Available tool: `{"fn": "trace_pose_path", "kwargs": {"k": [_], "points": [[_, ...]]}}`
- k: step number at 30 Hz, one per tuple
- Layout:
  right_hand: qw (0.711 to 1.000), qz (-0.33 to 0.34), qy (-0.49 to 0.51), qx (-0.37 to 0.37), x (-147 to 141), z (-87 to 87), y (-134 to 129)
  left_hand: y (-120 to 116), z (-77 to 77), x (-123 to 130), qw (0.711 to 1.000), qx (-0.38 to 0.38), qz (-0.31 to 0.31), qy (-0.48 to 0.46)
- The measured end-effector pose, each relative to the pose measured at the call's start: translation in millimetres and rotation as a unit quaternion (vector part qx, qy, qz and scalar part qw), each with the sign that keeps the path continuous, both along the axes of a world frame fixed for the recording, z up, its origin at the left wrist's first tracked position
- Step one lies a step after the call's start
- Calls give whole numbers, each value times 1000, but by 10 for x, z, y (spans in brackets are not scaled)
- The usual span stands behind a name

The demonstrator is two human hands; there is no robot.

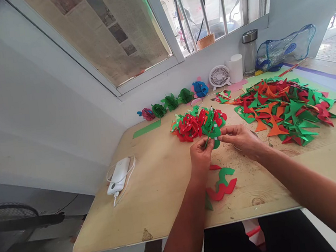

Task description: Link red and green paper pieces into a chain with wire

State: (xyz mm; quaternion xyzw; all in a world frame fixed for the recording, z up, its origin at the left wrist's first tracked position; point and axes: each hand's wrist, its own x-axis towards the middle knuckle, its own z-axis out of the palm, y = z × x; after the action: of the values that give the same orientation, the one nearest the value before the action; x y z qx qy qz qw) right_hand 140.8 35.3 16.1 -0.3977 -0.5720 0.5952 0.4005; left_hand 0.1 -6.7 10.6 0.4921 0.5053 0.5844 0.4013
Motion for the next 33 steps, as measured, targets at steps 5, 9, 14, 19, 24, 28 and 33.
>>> {"fn": "trace_pose_path", "kwargs": {"k": [5,9,14,19,24,28,33], "points": [[1000,5,8,-15,-4,23,-24,-12,21,6,1000,1,5,-1],[1000,9,1,-6,-5,11,-25,-14,30,8,1000,2,10,-20],[1000,14,-6,6,1,-21,-3,-12,40,10,999,10,7,-51],[999,17,8,-27,4,-11,-3,-2,18,13,998,16,7,-53],[999,10,16,-34,-5,10,-13,2,2,13,999,18,9,-49],[1000,15,15,-22,-1,-1,-5,-3,18,14,999,17,15,-44],[1000,10,2,15,4,-33,17,-11,15,20,999,14,14,-32]]}}
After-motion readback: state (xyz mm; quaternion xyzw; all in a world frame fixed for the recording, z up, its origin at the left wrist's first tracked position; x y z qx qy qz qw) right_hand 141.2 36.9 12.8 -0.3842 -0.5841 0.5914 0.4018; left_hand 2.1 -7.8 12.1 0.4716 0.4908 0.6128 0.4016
